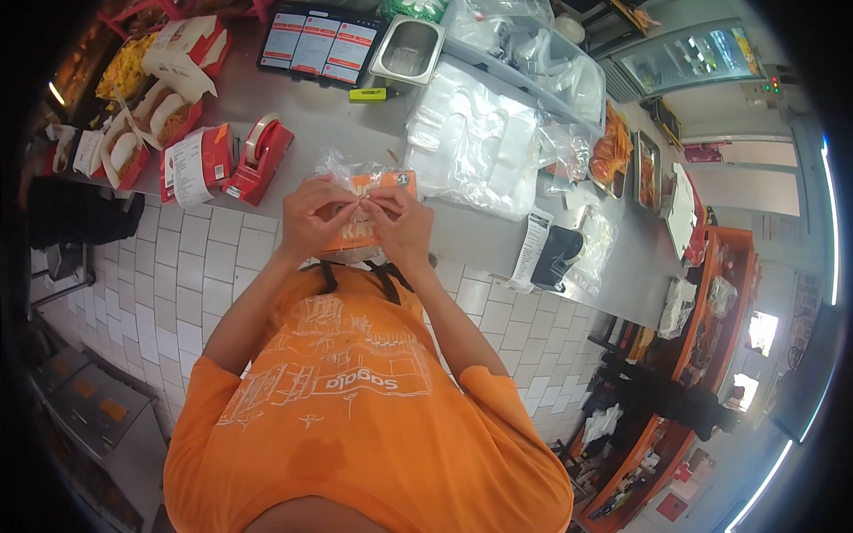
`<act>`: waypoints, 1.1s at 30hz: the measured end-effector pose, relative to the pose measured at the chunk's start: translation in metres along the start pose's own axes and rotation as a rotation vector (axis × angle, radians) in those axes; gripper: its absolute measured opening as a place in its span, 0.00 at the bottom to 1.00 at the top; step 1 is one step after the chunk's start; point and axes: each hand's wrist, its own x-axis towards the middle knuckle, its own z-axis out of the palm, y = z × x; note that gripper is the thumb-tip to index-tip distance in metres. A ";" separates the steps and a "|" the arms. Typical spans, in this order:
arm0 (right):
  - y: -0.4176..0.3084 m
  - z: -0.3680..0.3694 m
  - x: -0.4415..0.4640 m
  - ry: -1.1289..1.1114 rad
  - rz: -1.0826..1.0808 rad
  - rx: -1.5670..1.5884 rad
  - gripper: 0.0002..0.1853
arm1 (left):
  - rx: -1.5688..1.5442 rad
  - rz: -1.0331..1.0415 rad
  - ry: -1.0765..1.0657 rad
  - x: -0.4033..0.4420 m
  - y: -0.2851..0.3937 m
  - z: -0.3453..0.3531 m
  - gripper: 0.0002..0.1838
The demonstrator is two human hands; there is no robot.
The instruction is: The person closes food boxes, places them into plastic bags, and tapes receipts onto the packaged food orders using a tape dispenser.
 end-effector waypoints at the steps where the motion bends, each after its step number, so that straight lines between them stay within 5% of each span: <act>1: 0.005 -0.001 0.000 -0.017 -0.091 -0.103 0.06 | -0.019 -0.007 -0.005 0.000 0.000 0.000 0.05; 6: 0.006 0.000 0.000 -0.011 -0.261 -0.260 0.06 | -0.017 -0.001 0.004 0.000 0.001 0.001 0.05; 18: 0.013 0.003 0.001 0.095 -0.089 -0.053 0.06 | 0.009 0.005 0.010 -0.001 -0.001 0.002 0.05; 20: 0.009 0.000 -0.001 0.049 -0.372 -0.242 0.06 | 0.019 -0.003 -0.005 -0.001 -0.001 0.003 0.05; 24: 0.012 0.001 0.002 0.044 -0.405 -0.296 0.07 | 0.014 0.006 0.005 0.000 0.002 0.001 0.04; 26: 0.006 -0.006 0.007 -0.037 -0.739 -0.368 0.08 | 0.001 0.009 0.005 0.001 0.006 0.000 0.05; 27: 0.004 -0.009 0.006 0.012 -0.730 -0.401 0.08 | -0.043 0.036 -0.025 0.004 0.007 0.002 0.05; 29: 0.002 -0.006 0.002 -0.023 -0.313 -0.169 0.07 | 0.035 0.056 -0.041 0.004 0.007 0.000 0.06; 33: -0.005 -0.006 0.005 -0.081 -0.201 -0.238 0.04 | 0.061 0.088 -0.119 0.001 0.004 0.000 0.07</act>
